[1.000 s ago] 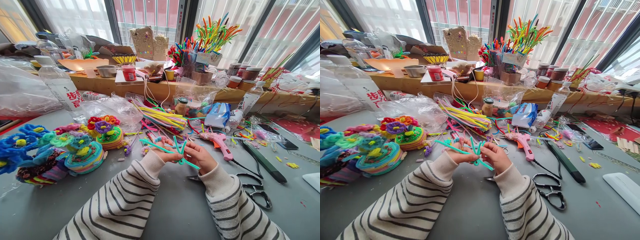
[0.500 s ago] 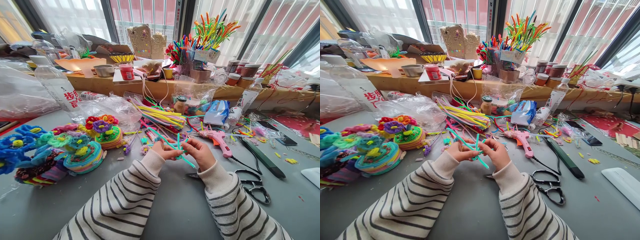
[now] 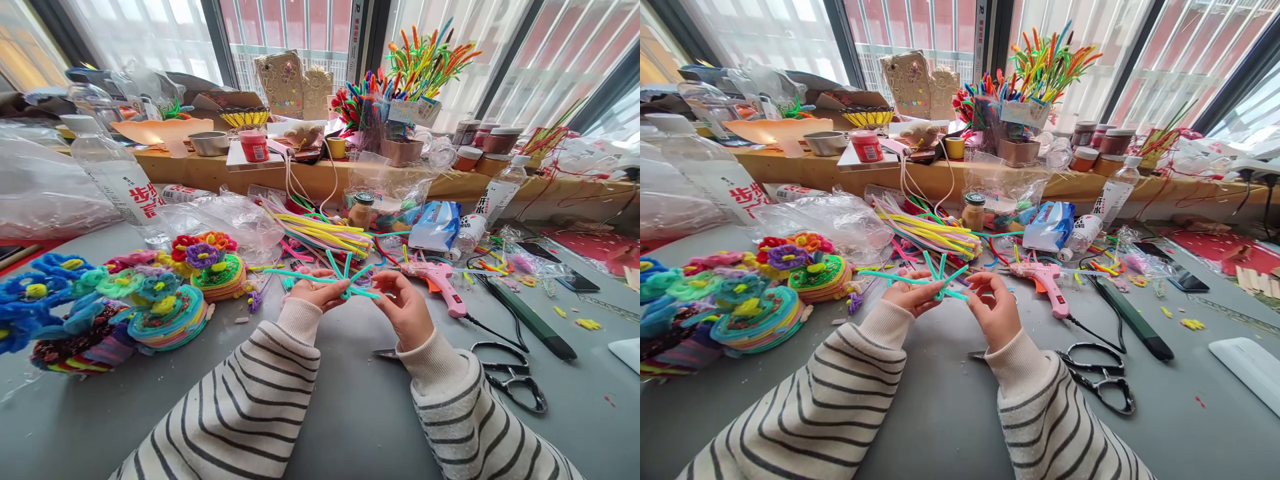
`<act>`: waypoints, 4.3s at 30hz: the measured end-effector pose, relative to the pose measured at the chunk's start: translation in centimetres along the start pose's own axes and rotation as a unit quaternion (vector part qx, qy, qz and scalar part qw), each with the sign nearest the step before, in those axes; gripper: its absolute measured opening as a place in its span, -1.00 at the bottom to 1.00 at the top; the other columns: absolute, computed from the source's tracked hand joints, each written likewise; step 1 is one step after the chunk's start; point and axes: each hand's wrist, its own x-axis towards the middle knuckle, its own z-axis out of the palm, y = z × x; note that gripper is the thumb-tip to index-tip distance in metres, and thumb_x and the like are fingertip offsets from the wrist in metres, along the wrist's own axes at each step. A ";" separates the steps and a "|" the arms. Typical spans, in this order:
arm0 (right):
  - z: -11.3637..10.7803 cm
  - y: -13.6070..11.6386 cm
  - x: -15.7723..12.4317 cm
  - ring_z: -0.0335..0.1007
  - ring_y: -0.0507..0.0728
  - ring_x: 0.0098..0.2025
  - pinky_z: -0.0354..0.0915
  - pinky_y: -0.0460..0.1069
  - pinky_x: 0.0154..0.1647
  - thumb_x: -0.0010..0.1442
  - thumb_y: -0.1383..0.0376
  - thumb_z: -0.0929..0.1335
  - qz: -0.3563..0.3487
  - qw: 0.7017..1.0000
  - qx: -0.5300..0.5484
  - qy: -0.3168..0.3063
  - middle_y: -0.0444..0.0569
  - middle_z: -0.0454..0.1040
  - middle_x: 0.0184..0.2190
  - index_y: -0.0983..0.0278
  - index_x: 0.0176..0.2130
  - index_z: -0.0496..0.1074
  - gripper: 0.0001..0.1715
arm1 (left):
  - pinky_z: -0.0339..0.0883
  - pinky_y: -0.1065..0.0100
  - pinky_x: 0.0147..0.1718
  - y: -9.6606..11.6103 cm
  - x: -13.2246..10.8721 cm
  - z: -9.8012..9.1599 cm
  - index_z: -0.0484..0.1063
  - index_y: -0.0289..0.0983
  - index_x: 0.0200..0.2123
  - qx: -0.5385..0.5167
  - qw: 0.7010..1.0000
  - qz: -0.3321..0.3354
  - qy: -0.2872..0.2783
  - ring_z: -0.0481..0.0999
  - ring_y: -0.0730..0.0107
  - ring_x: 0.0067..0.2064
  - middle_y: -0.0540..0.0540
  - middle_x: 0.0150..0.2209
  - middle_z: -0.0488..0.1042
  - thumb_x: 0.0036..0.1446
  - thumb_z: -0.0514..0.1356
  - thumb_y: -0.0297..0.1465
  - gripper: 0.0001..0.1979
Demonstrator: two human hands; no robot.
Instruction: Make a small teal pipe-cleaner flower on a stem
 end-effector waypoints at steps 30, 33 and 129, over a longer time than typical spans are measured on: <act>0.5 -0.2 -0.1 0.36 0.02 -0.42 0.29 -0.09 -0.46 -0.17 0.30 0.39 0.090 0.986 0.131 -0.051 -0.13 0.46 -0.44 0.22 -0.40 0.43 -0.80 | 0.31 0.56 -0.65 -0.3 -0.5 0.5 0.23 -0.34 -0.43 0.041 0.999 0.023 0.025 0.39 0.57 -0.64 0.07 -0.71 0.36 -0.26 0.24 -0.56 -0.74; 0.4 0.0 0.0 0.38 0.05 -0.41 0.32 -0.04 -0.42 -0.18 0.30 0.39 0.069 0.990 0.122 -0.019 -0.13 0.46 -0.47 0.23 -0.39 0.39 -0.78 | 0.32 0.55 -0.65 -0.3 -0.4 0.5 0.25 -0.34 -0.46 0.044 0.999 0.015 0.026 0.39 0.56 -0.63 0.06 -0.71 0.35 -0.26 0.24 -0.55 -0.77; 0.6 0.0 0.2 0.00 -0.15 -0.71 -0.17 -0.20 -0.77 -0.27 0.26 0.42 0.297 0.907 0.269 -0.130 -0.23 0.20 -0.71 0.35 -0.61 0.32 -0.76 | 0.32 0.50 -0.58 -0.9 0.0 0.4 0.01 -0.37 -0.15 -0.021 0.999 -0.044 -0.018 0.39 0.54 -0.60 0.12 -0.70 0.33 -0.27 0.23 -0.66 -0.41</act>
